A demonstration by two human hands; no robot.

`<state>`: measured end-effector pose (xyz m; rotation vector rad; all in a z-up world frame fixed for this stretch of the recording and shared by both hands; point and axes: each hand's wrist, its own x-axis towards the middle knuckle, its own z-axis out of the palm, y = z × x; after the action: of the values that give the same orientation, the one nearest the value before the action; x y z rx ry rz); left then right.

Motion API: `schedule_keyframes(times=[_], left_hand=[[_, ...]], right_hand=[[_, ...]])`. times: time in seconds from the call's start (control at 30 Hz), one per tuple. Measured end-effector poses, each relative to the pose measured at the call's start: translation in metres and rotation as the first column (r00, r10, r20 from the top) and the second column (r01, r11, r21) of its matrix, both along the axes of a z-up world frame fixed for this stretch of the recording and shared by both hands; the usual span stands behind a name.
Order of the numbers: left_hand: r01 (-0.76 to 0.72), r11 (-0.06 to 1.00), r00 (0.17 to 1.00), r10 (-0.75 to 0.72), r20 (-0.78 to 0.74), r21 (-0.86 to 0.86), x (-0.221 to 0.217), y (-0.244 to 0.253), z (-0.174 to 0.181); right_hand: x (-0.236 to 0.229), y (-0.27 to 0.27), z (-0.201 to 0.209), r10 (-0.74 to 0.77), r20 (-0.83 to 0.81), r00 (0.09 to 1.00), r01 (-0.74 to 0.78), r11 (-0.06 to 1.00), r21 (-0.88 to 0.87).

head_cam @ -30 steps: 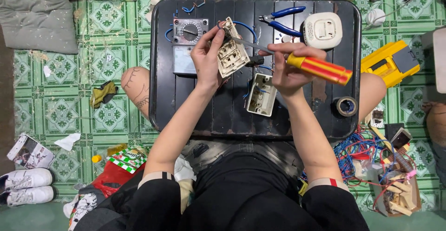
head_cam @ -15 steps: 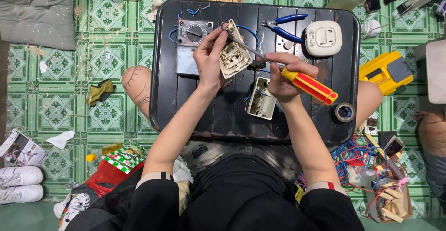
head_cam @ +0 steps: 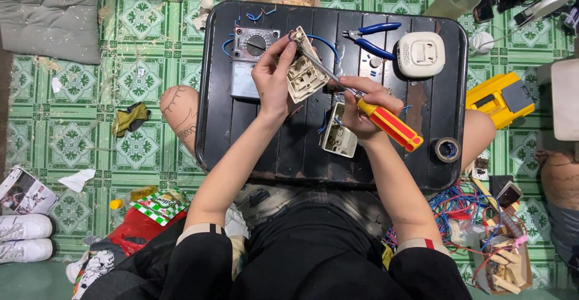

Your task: The person sits on the floor and uses a screwdriver to tighten screws on an electrical switch or socket. They also use pliers to strip and adjust wires connected to the device.

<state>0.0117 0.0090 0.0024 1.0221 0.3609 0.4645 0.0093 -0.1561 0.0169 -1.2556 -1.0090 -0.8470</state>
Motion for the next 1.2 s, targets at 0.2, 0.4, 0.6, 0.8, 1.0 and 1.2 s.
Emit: schedule_keyframes(times=[0.2, 0.4, 0.6, 0.8, 1.0, 1.2], left_hand=[[-0.061, 0.998, 0.993, 0.057, 0.108, 0.035, 0.000, -0.001, 0.000], [-0.103, 0.989, 0.987, 0.088, 0.135, 0.107, 0.001, 0.001, 0.003], [-0.114, 0.981, 0.981, 0.086, 0.173, 0.158, 0.000, 0.002, 0.005], [-0.123, 0.966, 0.970, 0.069, 0.232, 0.226, 0.003, 0.003, -0.010], [-0.137, 0.967, 0.970, 0.088, 0.225, 0.213, 0.008, 0.007, -0.017], [-0.212, 0.918, 0.962, 0.135, 0.239, 0.334, -0.001, 0.008, 0.006]], right_hand=[[-0.002, 0.006, -0.001, -0.009, -0.062, 0.998, 0.012, 0.999, 0.053], [-0.002, 0.010, -0.006, -0.084, -0.102, 0.991, 0.093, 0.992, 0.087], [-0.003, 0.011, -0.006, -0.098, -0.122, 0.988, 0.110, 0.990, 0.093], [-0.003, 0.013, 0.003, -0.162, -0.121, 0.979, 0.172, 0.982, 0.082], [-0.005, 0.017, 0.021, -0.115, -0.287, 0.951, 0.135, 0.990, 0.050], [-0.003, 0.011, 0.024, 0.151, -0.370, 0.917, -0.097, 0.982, 0.160]])
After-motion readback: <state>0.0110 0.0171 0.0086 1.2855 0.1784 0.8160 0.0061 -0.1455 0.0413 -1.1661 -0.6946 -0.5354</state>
